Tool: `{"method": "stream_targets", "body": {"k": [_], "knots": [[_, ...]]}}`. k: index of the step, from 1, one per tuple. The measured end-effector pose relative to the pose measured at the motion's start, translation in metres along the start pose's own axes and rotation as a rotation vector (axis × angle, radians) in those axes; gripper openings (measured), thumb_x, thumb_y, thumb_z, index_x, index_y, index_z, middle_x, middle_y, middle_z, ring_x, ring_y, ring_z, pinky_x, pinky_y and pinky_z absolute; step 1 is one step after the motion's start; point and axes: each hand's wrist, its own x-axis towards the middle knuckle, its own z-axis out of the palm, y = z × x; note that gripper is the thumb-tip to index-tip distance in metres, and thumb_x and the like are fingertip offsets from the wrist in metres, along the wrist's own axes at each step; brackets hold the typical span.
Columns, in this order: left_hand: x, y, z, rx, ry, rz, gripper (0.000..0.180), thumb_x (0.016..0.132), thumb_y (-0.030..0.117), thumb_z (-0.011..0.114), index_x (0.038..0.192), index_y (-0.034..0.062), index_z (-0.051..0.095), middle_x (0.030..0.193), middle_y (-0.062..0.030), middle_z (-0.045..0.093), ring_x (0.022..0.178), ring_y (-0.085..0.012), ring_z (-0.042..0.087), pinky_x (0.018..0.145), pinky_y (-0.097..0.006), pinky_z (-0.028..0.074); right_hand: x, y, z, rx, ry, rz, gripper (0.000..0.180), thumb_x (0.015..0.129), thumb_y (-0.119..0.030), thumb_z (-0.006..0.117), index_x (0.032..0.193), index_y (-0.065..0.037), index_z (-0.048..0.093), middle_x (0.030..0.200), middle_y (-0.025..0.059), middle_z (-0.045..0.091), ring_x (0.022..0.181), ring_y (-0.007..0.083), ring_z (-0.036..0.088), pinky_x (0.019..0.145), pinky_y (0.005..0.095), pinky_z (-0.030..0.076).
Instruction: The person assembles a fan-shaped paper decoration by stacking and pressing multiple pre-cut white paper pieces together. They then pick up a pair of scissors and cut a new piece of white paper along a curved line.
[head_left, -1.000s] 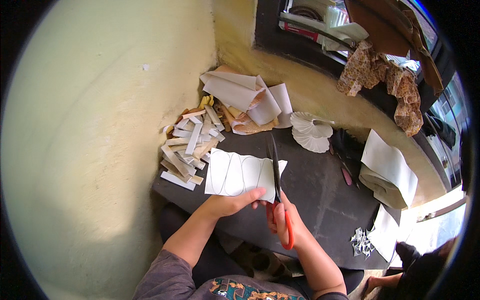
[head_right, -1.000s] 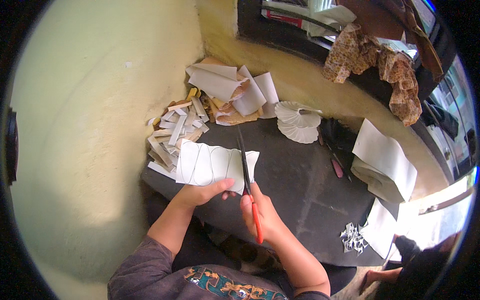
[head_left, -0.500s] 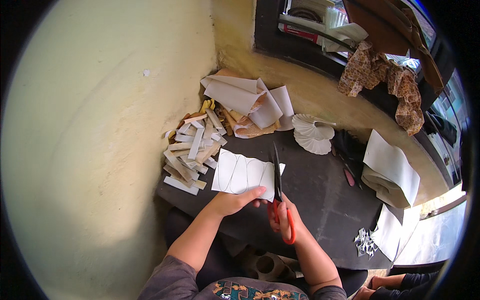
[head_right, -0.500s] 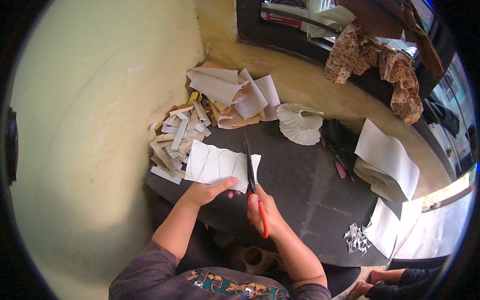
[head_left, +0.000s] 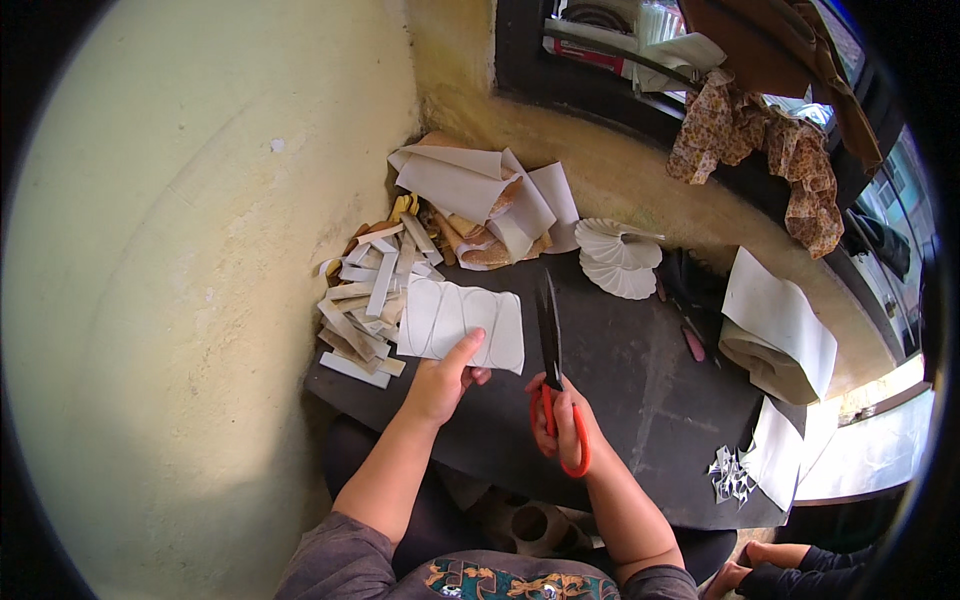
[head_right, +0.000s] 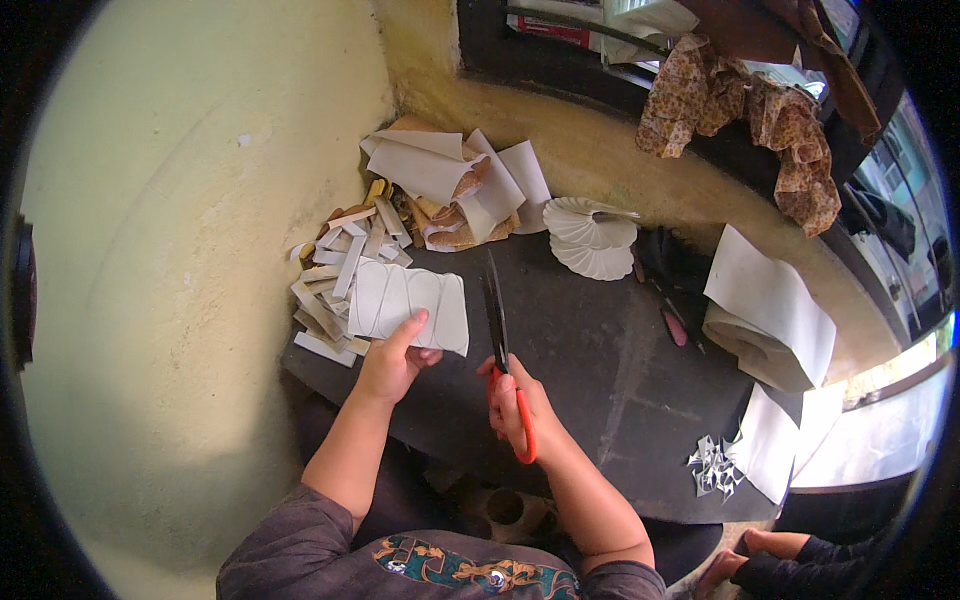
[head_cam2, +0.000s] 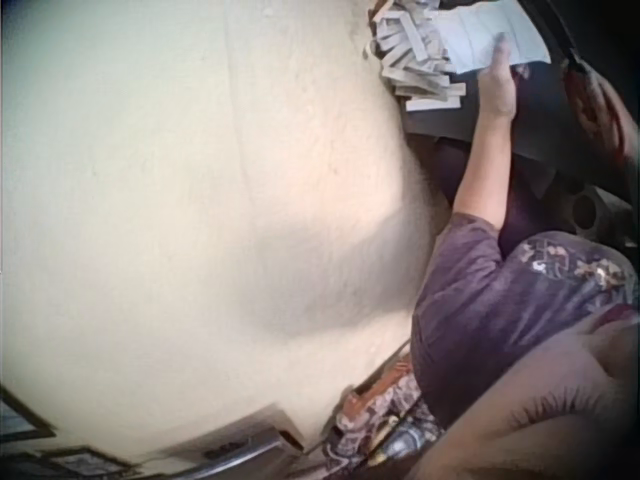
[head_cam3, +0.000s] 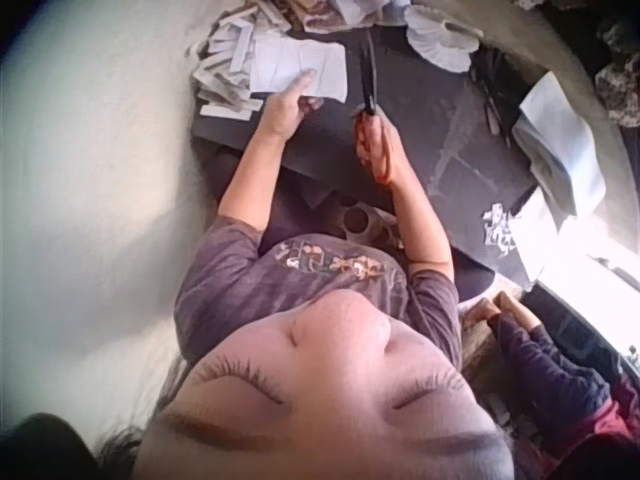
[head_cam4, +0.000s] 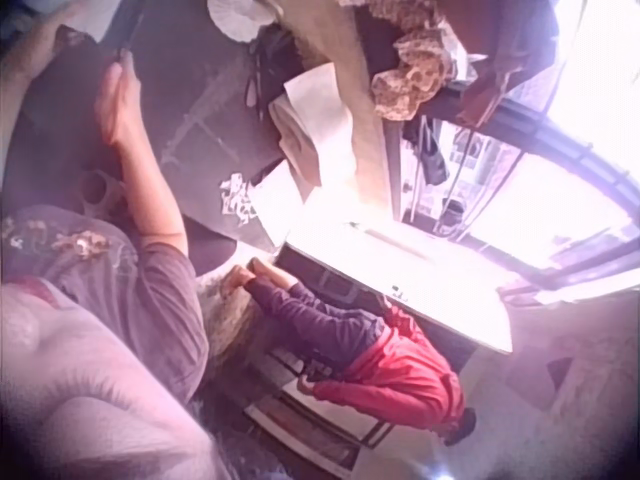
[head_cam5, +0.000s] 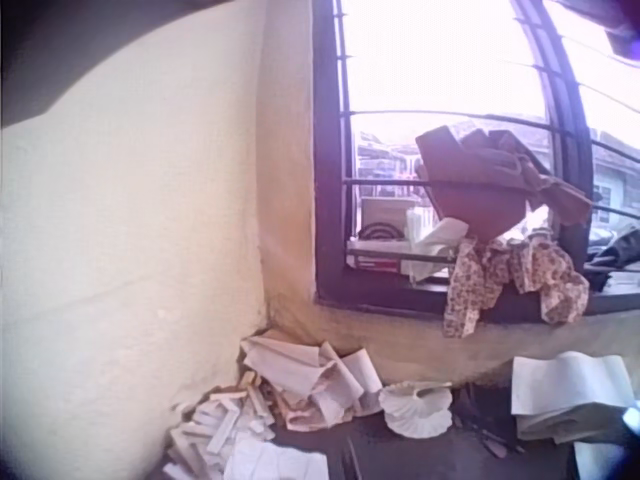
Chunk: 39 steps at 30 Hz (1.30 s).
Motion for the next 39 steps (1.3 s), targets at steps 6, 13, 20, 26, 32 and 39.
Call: {"method": "stream_targets", "body": {"k": [6, 13, 20, 26, 32, 39], "knots": [[-0.001, -0.002, 0.010, -0.237, 0.035, 0.095, 0.020, 0.089, 0.015, 0.054, 0.106, 0.0040, 0.053, 0.093, -0.0068, 0.059, 0.076, -0.0147, 0.057, 0.067, -0.030, 0.049, 0.003, 0.006, 0.001, -0.079, -0.103, -0.130, 0.059, 0.090, -0.052, 0.038, 0.119, 0.000, 0.038, 0.072, 0.0021, 0.041, 0.059, 0.0105, 0.042, 0.054, 0.0254, 0.037], [-0.009, -0.001, 0.013, -0.344, -0.039, 0.135, 0.023, 0.089, 0.012, 0.053, 0.110, 0.0024, 0.052, 0.098, -0.0086, 0.061, 0.085, -0.0185, 0.061, 0.077, -0.033, 0.052, 0.001, -0.001, -0.001, -0.281, -0.201, -0.164, 0.066, 0.085, -0.056, 0.044, 0.120, 0.001, 0.041, 0.075, 0.0071, 0.045, 0.070, 0.0196, 0.047, 0.066, 0.0314, 0.039], [-0.011, -0.008, 0.006, -0.190, -0.070, 0.224, 0.024, 0.088, 0.008, 0.055, 0.111, 0.0044, 0.053, 0.101, -0.0073, 0.061, 0.088, -0.0168, 0.061, 0.076, -0.029, 0.052, 0.000, -0.001, 0.002, -0.427, -0.131, -0.262, 0.066, 0.082, -0.054, 0.049, 0.119, 0.000, 0.043, 0.077, 0.0126, 0.048, 0.077, 0.0277, 0.051, 0.071, 0.0352, 0.041], [-0.017, -0.004, 0.018, -0.122, -0.040, 0.179, 0.025, 0.087, 0.006, 0.056, 0.112, 0.0041, 0.053, 0.102, -0.0073, 0.060, 0.090, -0.0174, 0.061, 0.076, -0.030, 0.053, 0.001, 0.003, 0.002, -0.388, -0.114, -0.200, 0.063, 0.083, -0.052, 0.048, 0.118, 0.000, 0.044, 0.076, 0.0118, 0.048, 0.072, 0.0249, 0.050, 0.067, 0.0339, 0.041], [-0.018, 0.000, 0.022, -0.196, -0.054, 0.197, 0.025, 0.087, 0.006, 0.055, 0.112, 0.0025, 0.053, 0.103, -0.0088, 0.060, 0.088, -0.0180, 0.061, 0.078, -0.031, 0.053, 0.001, 0.004, 0.002, -0.355, -0.115, -0.188, 0.063, 0.083, -0.052, 0.048, 0.119, -0.001, 0.043, 0.074, 0.0106, 0.047, 0.070, 0.0242, 0.050, 0.066, 0.0333, 0.041], [-0.015, -0.007, 0.018, -0.124, 0.004, 0.225, 0.020, 0.086, 0.010, 0.060, 0.105, 0.0021, 0.057, 0.095, -0.0068, 0.062, 0.080, -0.0155, 0.061, 0.073, -0.029, 0.052, 0.001, 0.001, 0.003, -0.398, -0.144, -0.207, 0.067, 0.082, -0.056, 0.048, 0.120, 0.000, 0.042, 0.074, 0.0109, 0.047, 0.071, 0.0251, 0.050, 0.067, 0.0337, 0.041]]}}
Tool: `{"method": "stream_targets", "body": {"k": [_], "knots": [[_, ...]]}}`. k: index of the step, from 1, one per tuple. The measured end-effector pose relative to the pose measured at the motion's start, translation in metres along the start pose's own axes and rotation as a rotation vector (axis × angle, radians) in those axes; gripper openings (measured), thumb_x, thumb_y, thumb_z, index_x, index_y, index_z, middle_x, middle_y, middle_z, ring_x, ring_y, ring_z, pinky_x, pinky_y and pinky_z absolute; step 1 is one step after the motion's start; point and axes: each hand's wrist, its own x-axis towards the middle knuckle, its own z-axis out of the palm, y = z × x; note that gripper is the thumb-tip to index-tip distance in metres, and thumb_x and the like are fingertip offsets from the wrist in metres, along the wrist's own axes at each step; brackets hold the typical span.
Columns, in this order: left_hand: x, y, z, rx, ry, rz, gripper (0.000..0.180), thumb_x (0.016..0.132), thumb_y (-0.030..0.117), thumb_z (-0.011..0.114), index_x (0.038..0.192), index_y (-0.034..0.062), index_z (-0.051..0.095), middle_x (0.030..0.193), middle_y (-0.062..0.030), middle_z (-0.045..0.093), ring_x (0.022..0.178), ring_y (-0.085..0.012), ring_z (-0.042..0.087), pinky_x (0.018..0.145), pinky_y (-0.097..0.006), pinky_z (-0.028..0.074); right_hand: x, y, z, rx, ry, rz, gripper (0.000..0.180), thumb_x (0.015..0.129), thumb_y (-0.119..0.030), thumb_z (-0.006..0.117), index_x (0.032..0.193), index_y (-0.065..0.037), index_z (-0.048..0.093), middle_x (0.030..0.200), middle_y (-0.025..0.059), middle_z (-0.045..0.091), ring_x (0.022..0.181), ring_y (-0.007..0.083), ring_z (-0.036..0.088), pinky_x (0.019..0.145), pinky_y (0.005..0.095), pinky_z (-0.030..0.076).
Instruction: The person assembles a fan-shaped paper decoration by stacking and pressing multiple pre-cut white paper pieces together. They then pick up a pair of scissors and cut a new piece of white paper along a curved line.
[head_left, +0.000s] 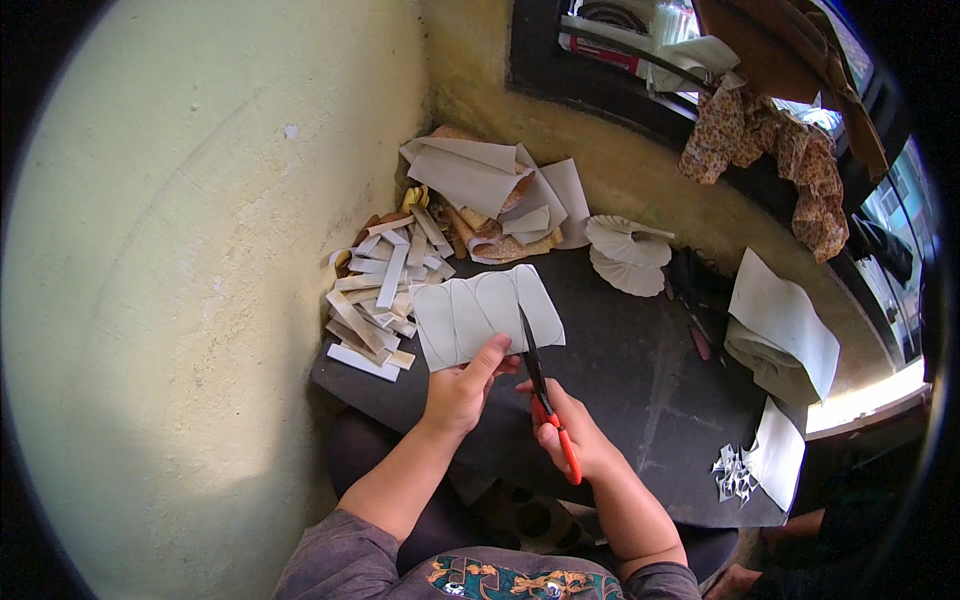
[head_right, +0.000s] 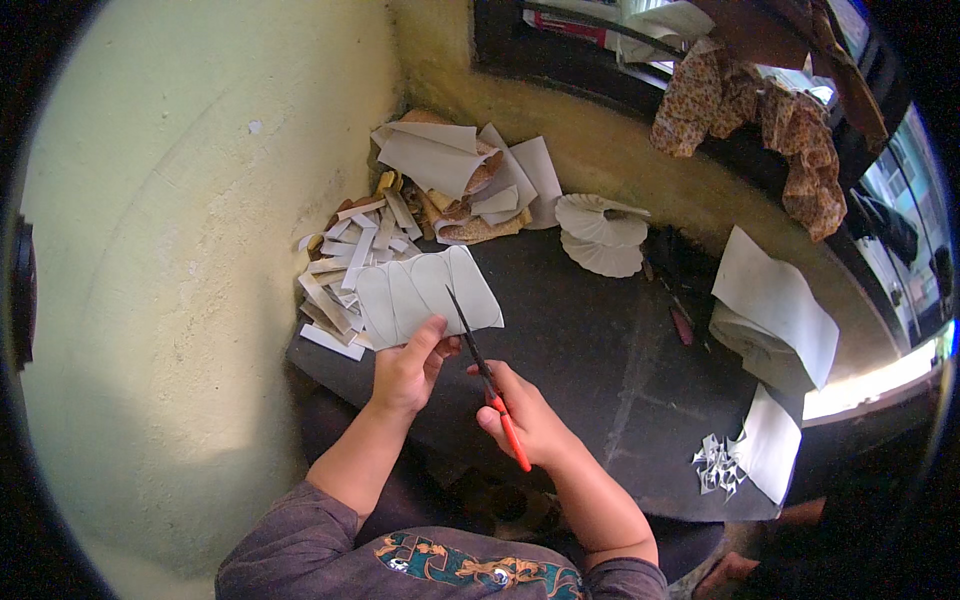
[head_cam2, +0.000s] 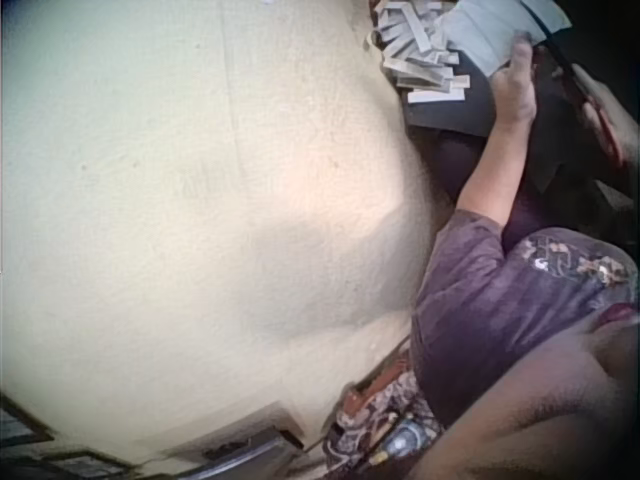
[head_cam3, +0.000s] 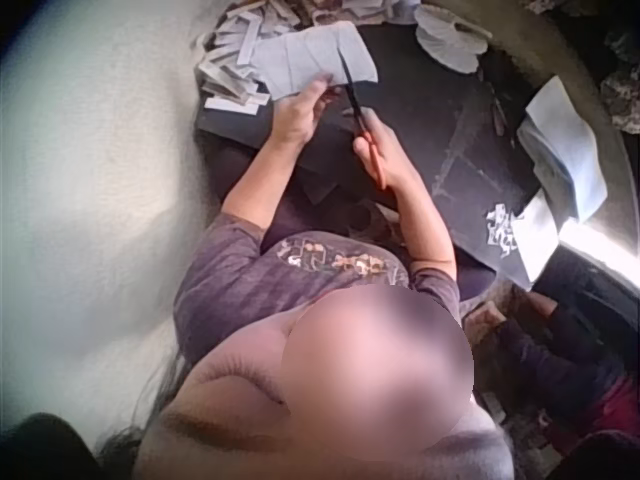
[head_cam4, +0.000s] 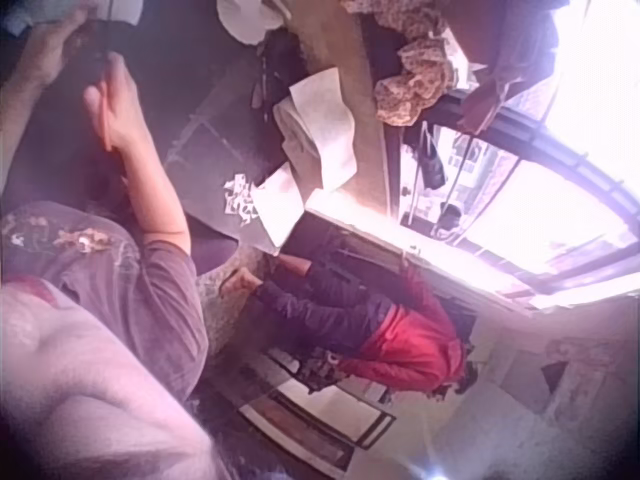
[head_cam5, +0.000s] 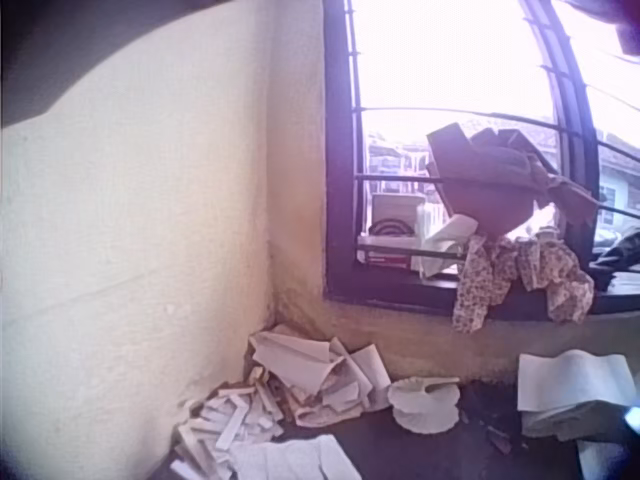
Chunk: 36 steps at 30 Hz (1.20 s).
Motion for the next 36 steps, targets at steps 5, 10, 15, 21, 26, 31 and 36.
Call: {"method": "stream_targets", "body": {"k": [5, 10, 15, 21, 26, 31, 36], "knots": [[-0.002, 0.000, 0.005, 0.063, 0.025, 0.028, 0.021, 0.085, 0.010, 0.061, 0.104, 0.0018, 0.058, 0.095, -0.0064, 0.063, 0.080, -0.0144, 0.061, 0.073, -0.027, 0.051, -0.001, 0.001, 0.000, 0.004, -0.008, 0.017, 0.069, 0.082, -0.057, 0.047, 0.120, 0.000, 0.042, 0.076, 0.0112, 0.048, 0.073, 0.0251, 0.051, 0.068, 0.0340, 0.041], [-0.004, -0.003, 0.004, 0.082, 0.023, 0.047, 0.021, 0.084, 0.006, 0.061, 0.105, 0.0011, 0.057, 0.096, -0.0062, 0.062, 0.081, -0.0143, 0.061, 0.074, -0.027, 0.051, -0.001, 0.001, 0.000, 0.029, -0.012, 0.017, 0.069, 0.082, -0.058, 0.046, 0.120, 0.000, 0.041, 0.077, 0.0110, 0.047, 0.073, 0.0238, 0.050, 0.067, 0.0338, 0.040], [-0.004, -0.001, 0.005, 0.140, -0.002, 0.071, 0.023, 0.085, 0.004, 0.061, 0.106, -0.0003, 0.056, 0.098, -0.0071, 0.062, 0.084, -0.0150, 0.062, 0.075, -0.028, 0.051, -0.001, 0.003, 0.001, 0.071, -0.025, 0.023, 0.071, 0.081, -0.058, 0.046, 0.121, 0.000, 0.041, 0.077, 0.0096, 0.046, 0.073, 0.0219, 0.048, 0.066, 0.0327, 0.039], [-0.008, 0.002, 0.010, 0.171, -0.012, 0.103, 0.023, 0.085, 0.003, 0.060, 0.107, -0.0015, 0.056, 0.099, -0.0084, 0.062, 0.087, -0.0156, 0.061, 0.077, -0.028, 0.051, -0.001, 0.003, 0.003, 0.102, -0.023, 0.009, 0.072, 0.081, -0.060, 0.045, 0.122, -0.001, 0.040, 0.079, 0.0093, 0.045, 0.074, 0.0209, 0.046, 0.067, 0.0323, 0.038], [-0.009, -0.001, 0.007, 0.164, -0.019, 0.103, 0.023, 0.085, 0.003, 0.059, 0.108, -0.0017, 0.055, 0.101, -0.0092, 0.061, 0.088, -0.0161, 0.061, 0.078, -0.029, 0.052, -0.001, 0.004, 0.003, 0.077, -0.026, 0.019, 0.072, 0.081, -0.061, 0.044, 0.122, -0.001, 0.040, 0.080, 0.0097, 0.045, 0.074, 0.0209, 0.046, 0.067, 0.0327, 0.038], [-0.009, -0.001, 0.010, 0.146, -0.025, 0.115, 0.024, 0.086, 0.002, 0.058, 0.109, -0.0014, 0.054, 0.102, -0.0089, 0.061, 0.090, -0.0163, 0.061, 0.079, -0.029, 0.052, -0.001, 0.005, 0.005, 0.075, -0.003, 0.007, 0.071, 0.081, -0.062, 0.044, 0.118, -0.002, 0.041, 0.076, 0.0096, 0.045, 0.071, 0.0213, 0.047, 0.063, 0.0330, 0.039], [-0.010, -0.002, 0.013, 0.127, -0.024, 0.133, 0.023, 0.087, 0.003, 0.056, 0.109, -0.0012, 0.053, 0.101, -0.0086, 0.060, 0.090, -0.0161, 0.060, 0.079, -0.029, 0.052, -0.001, 0.005, 0.008, 0.055, 0.037, -0.008, 0.072, 0.080, -0.065, 0.043, 0.115, -0.001, 0.043, 0.074, 0.0089, 0.045, 0.068, 0.0207, 0.047, 0.061, 0.0325, 0.039]]}}
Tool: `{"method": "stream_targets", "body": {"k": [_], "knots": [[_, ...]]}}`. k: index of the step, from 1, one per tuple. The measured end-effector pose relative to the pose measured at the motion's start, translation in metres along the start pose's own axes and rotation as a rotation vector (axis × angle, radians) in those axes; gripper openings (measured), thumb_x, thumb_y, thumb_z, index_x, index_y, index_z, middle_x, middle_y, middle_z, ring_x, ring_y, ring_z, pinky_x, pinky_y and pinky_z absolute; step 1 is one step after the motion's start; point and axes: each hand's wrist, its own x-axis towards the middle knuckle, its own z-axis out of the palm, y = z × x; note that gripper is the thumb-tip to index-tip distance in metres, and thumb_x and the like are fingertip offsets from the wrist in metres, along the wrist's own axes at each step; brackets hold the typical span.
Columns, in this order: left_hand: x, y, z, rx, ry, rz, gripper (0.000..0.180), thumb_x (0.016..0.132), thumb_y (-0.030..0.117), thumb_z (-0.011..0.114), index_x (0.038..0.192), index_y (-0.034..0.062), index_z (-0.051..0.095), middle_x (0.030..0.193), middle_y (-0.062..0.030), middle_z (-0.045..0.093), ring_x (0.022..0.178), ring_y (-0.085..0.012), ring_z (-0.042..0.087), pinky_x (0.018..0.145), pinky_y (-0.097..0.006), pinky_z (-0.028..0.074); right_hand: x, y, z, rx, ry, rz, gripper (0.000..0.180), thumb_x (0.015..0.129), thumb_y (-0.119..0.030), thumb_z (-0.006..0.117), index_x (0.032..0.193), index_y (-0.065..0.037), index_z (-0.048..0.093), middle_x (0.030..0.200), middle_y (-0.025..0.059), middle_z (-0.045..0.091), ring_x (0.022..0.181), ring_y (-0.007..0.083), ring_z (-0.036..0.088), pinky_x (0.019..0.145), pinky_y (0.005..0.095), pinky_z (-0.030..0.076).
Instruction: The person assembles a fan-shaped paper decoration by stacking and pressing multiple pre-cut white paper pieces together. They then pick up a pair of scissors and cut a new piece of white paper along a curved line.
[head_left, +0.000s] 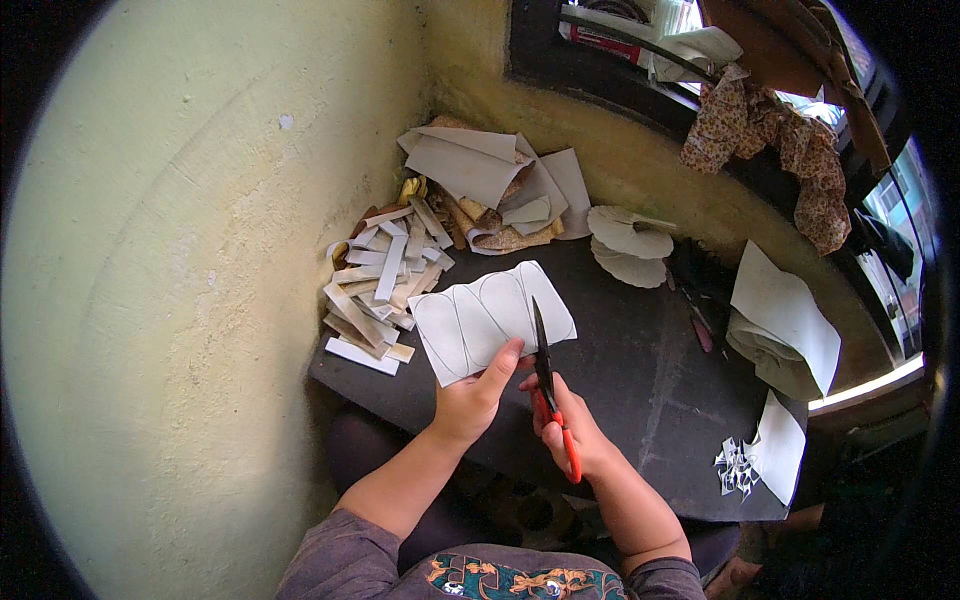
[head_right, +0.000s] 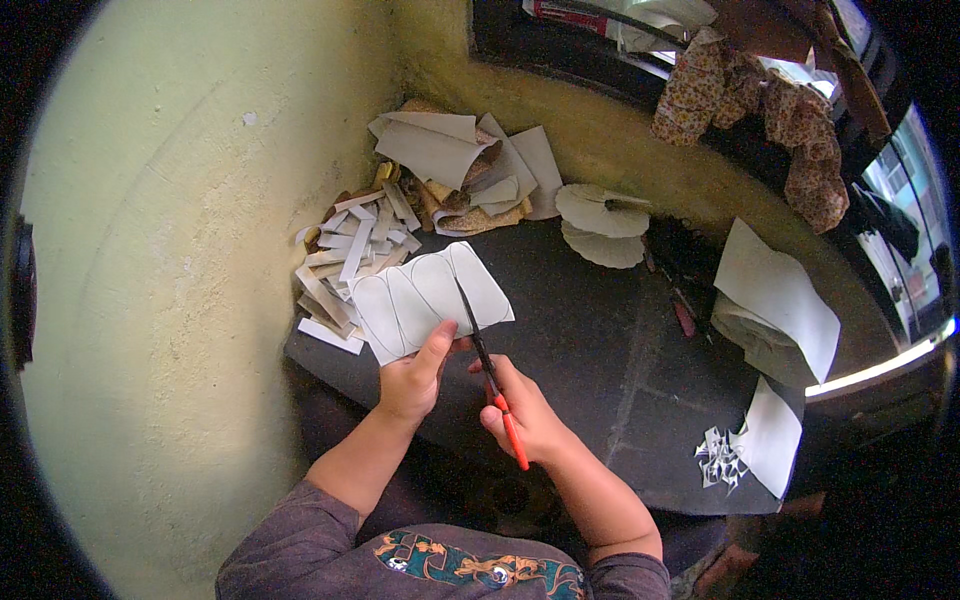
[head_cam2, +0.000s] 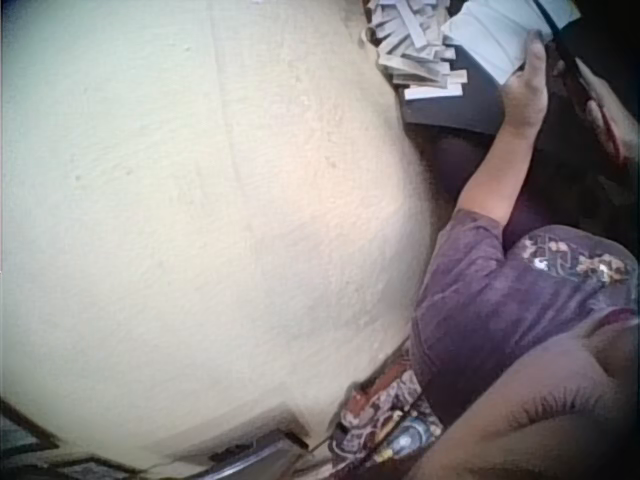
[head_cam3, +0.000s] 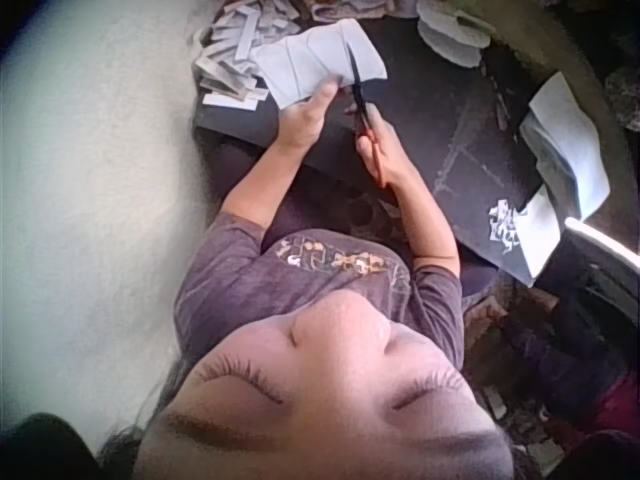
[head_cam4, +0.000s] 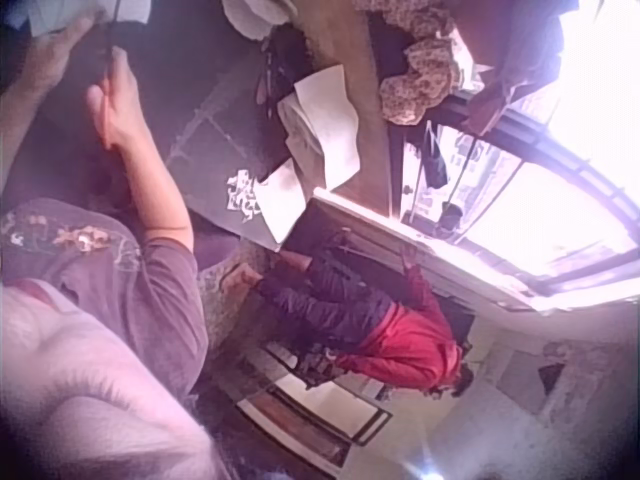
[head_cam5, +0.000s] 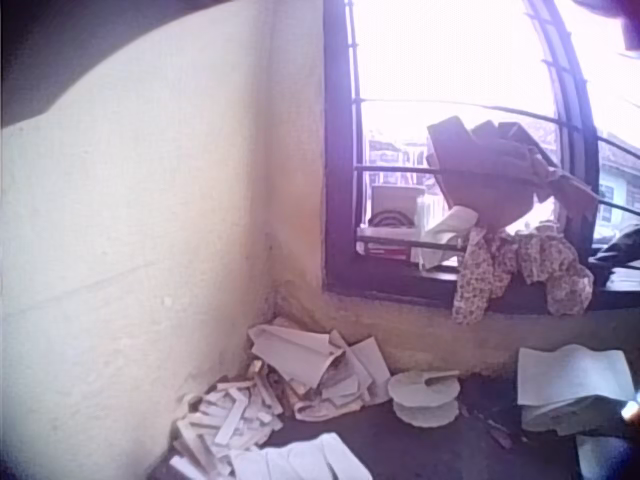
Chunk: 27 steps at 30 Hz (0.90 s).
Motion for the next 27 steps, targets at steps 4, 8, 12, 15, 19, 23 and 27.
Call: {"method": "stream_targets", "body": {"k": [4, 8, 12, 15, 19, 23, 27], "knots": [[0.000, -0.001, -0.002, 0.007, -0.015, 0.001, 0.022, 0.088, 0.004, 0.055, 0.109, -0.0015, 0.053, 0.101, -0.0082, 0.060, 0.089, -0.0157, 0.061, 0.078, -0.029, 0.052, 0.000, -0.002, 0.001, -0.020, 0.022, 0.002, 0.072, 0.081, -0.065, 0.043, 0.113, -0.001, 0.044, 0.071, 0.0079, 0.045, 0.066, 0.0200, 0.047, 0.060, 0.0319, 0.038], [0.000, -0.003, -0.002, 0.003, 0.003, -0.013, 0.021, 0.088, 0.005, 0.055, 0.108, -0.0015, 0.054, 0.100, -0.0079, 0.061, 0.087, -0.0154, 0.061, 0.077, -0.029, 0.052, -0.001, 0.000, 0.000, -0.022, 0.030, 0.007, 0.070, 0.081, -0.064, 0.044, 0.112, -0.002, 0.045, 0.068, 0.0071, 0.044, 0.064, 0.0200, 0.047, 0.058, 0.0315, 0.038], [0.001, -0.002, -0.001, 0.011, 0.026, -0.018, 0.020, 0.087, 0.005, 0.056, 0.106, -0.0016, 0.055, 0.098, -0.0076, 0.061, 0.086, -0.0151, 0.061, 0.077, -0.028, 0.052, -0.001, 0.000, 0.001, -0.032, 0.049, 0.013, 0.068, 0.082, -0.063, 0.044, 0.110, -0.001, 0.047, 0.067, 0.0079, 0.044, 0.064, 0.0198, 0.047, 0.059, 0.0314, 0.039], [0.000, -0.001, 0.000, 0.013, 0.041, -0.034, 0.020, 0.087, 0.005, 0.056, 0.106, -0.0017, 0.055, 0.098, -0.0077, 0.061, 0.085, -0.0150, 0.061, 0.077, -0.028, 0.052, -0.001, 0.000, 0.002, -0.036, 0.066, 0.009, 0.068, 0.082, -0.063, 0.044, 0.109, -0.001, 0.047, 0.066, 0.0084, 0.045, 0.064, 0.0199, 0.048, 0.059, 0.0313, 0.039], [0.000, -0.001, -0.001, -0.003, 0.059, -0.059, 0.021, 0.086, 0.003, 0.057, 0.106, -0.0018, 0.055, 0.099, -0.0082, 0.061, 0.086, -0.0153, 0.061, 0.076, -0.028, 0.052, -0.001, 0.001, 0.002, -0.044, 0.079, 0.015, 0.067, 0.082, -0.062, 0.045, 0.108, -0.001, 0.048, 0.066, 0.0086, 0.045, 0.063, 0.0199, 0.048, 0.059, 0.0311, 0.039], [0.001, 0.001, -0.008, -0.047, -0.045, -0.024, 0.030, 0.086, 0.009, 0.053, 0.113, -0.0031, 0.050, 0.100, -0.0110, 0.061, 0.088, -0.0199, 0.062, 0.077, -0.032, 0.052, -0.001, 0.001, 0.002, -0.051, 0.124, 0.006, 0.064, 0.082, -0.061, 0.046, 0.107, -0.001, 0.049, 0.065, 0.0079, 0.044, 0.062, 0.0195, 0.048, 0.058, 0.0307, 0.039], [0.014, 0.011, -0.022, -0.100, -0.120, -0.067, 0.045, 0.084, 0.022, 0.050, 0.120, -0.0039, 0.045, 0.099, -0.0141, 0.061, 0.088, -0.0261, 0.063, 0.075, -0.035, 0.053, -0.003, 0.005, -0.004, -0.036, 0.136, 0.052, 0.061, 0.083, -0.058, 0.047, 0.106, -0.002, 0.049, 0.064, 0.0078, 0.044, 0.062, 0.0197, 0.048, 0.059, 0.0310, 0.039]]}}
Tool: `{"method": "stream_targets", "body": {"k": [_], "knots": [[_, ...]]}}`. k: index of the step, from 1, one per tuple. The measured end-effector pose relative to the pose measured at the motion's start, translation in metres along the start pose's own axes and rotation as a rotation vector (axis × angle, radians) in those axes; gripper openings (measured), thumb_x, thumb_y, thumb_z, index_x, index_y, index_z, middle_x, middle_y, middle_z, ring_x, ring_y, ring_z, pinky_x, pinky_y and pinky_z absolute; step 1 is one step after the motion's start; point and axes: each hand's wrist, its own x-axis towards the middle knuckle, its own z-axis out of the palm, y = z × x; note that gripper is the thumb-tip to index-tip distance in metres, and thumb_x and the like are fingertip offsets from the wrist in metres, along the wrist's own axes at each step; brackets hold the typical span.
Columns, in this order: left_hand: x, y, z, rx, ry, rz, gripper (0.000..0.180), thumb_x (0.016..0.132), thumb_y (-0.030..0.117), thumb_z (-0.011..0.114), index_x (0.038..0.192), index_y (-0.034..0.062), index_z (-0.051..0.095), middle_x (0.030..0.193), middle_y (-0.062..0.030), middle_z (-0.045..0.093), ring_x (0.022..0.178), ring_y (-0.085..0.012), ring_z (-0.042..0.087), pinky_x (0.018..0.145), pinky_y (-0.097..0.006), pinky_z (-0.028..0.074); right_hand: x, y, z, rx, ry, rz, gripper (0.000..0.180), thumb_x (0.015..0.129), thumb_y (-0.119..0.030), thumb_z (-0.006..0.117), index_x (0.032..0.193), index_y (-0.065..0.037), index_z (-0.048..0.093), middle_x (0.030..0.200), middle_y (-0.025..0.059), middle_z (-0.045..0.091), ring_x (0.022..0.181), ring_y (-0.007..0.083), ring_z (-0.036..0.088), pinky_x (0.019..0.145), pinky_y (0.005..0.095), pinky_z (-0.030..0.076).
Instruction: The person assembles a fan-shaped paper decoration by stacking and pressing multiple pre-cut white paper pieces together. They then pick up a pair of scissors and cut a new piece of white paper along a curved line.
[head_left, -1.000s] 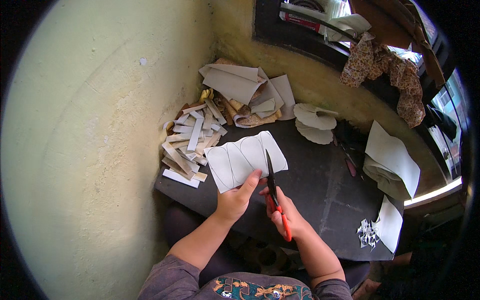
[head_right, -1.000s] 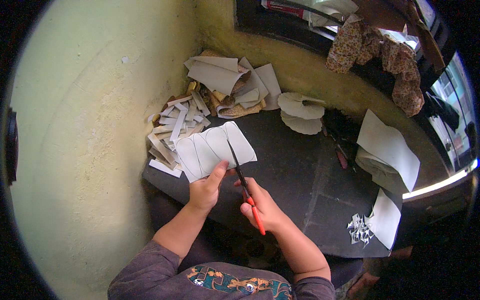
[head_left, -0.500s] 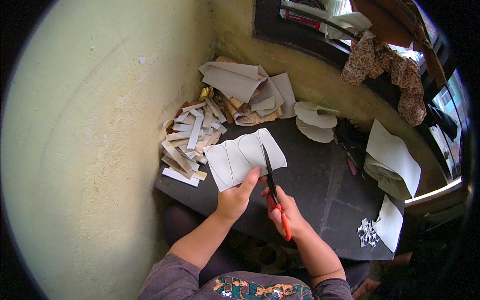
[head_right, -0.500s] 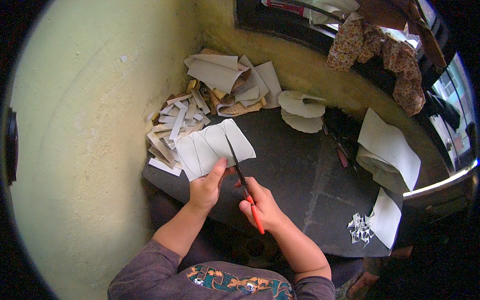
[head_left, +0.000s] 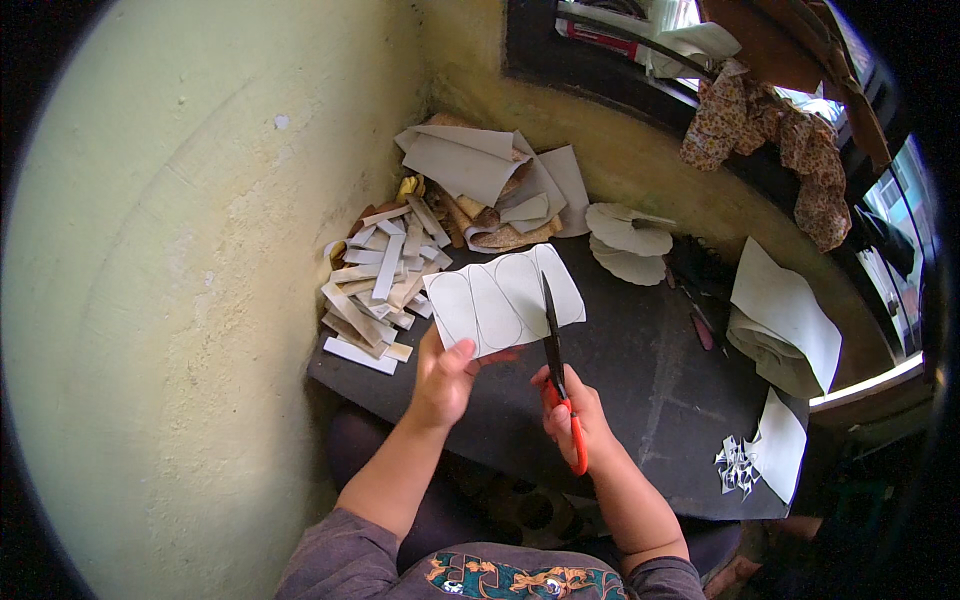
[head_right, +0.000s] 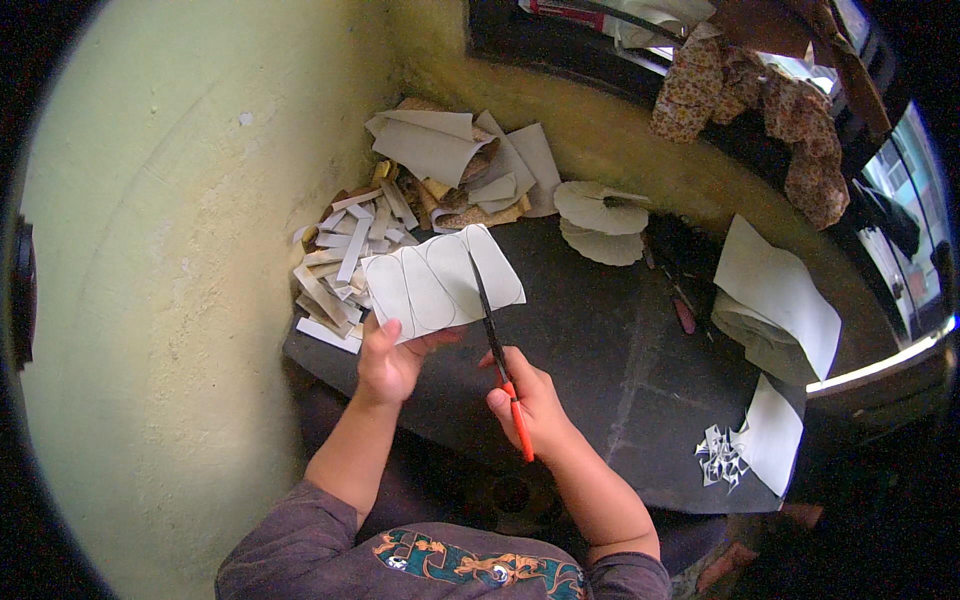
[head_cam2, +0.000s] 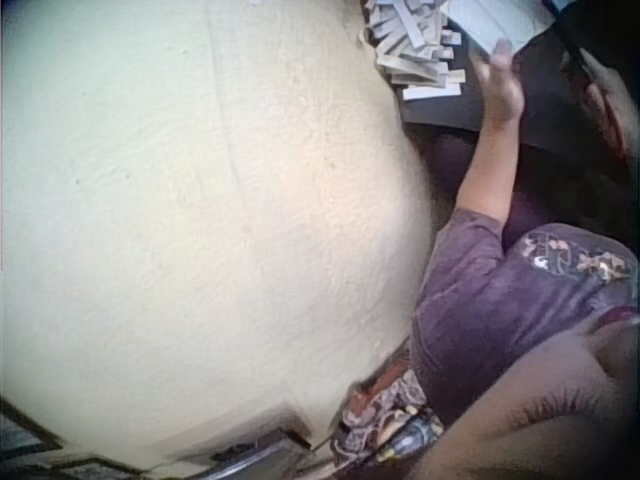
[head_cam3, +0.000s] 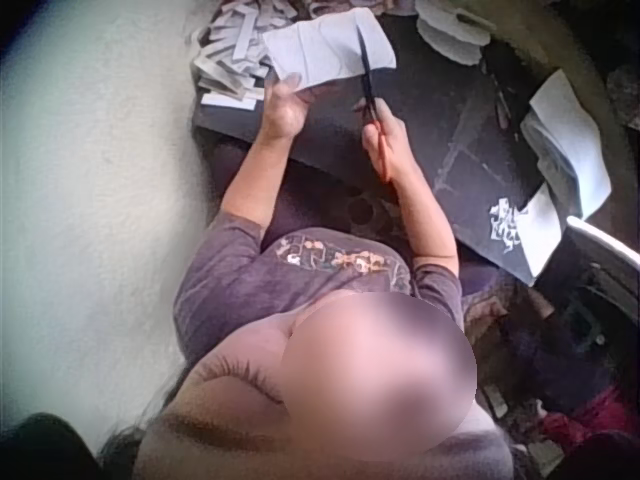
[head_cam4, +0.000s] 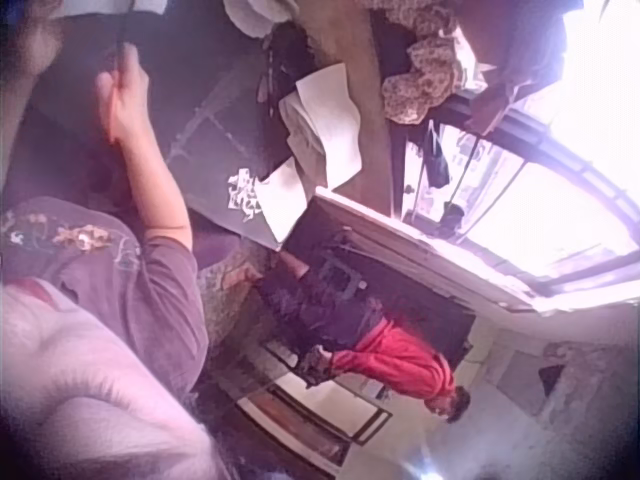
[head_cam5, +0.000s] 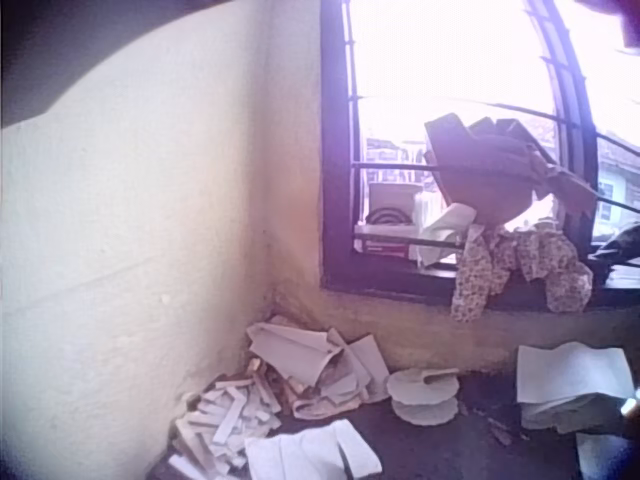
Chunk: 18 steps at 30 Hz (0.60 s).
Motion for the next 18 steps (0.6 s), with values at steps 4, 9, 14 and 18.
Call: {"method": "stream_targets", "body": {"k": [4, 9, 14, 18], "knots": [[0.007, 0.022, -0.004, 0.074, 0.037, -0.257, 0.041, 0.085, 0.023, 0.056, 0.117, -0.0012, 0.047, 0.097, -0.0130, 0.062, 0.079, -0.0245, 0.065, 0.063, -0.030, 0.053, 0.002, -0.005, -0.002, -0.033, -0.039, 0.009, 0.055, 0.085, -0.052, 0.048, 0.106, -0.002, 0.049, 0.065, 0.0090, 0.046, 0.063, 0.0207, 0.050, 0.060, 0.0315, 0.040], [0.009, 0.023, -0.005, 0.273, 0.034, -0.242, 0.027, 0.087, 0.016, 0.056, 0.108, -0.0014, 0.051, 0.092, -0.0106, 0.062, 0.064, -0.0189, 0.065, 0.051, -0.024, 0.050, 0.002, -0.007, -0.001, -0.023, -0.064, 0.020, 0.050, 0.087, -0.047, 0.047, 0.107, -0.001, 0.047, 0.068, 0.0111, 0.048, 0.065, 0.0224, 0.052, 0.062, 0.0323, 0.041], [0.007, 0.027, -0.001, 0.367, -0.037, -0.137, 0.021, 0.089, 0.013, 0.054, 0.101, -0.0028, 0.053, 0.084, -0.0096, 0.062, 0.058, -0.0167, 0.063, 0.048, -0.023, 0.049, 0.002, -0.006, 0.000, -0.014, -0.075, 0.014, 0.050, 0.088, -0.045, 0.046, 0.109, -0.001, 0.047, 0.069, 0.0115, 0.049, 0.067, 0.0234, 0.053, 0.064, 0.0330, 0.042], [0.005, 0.028, 0.000, 0.386, -0.072, -0.130, 0.018, 0.089, 0.012, 0.054, 0.098, -0.0034, 0.055, 0.081, -0.0094, 0.062, 0.057, -0.0161, 0.063, 0.048, -0.023, 0.049, 0.001, -0.004, 0.000, 0.083, -0.121, 0.058, 0.050, 0.089, -0.044, 0.043, 0.114, -0.001, 0.044, 0.070, 0.0083, 0.047, 0.064, 0.0180, 0.050, 0.060, 0.0305, 0.041]]}}
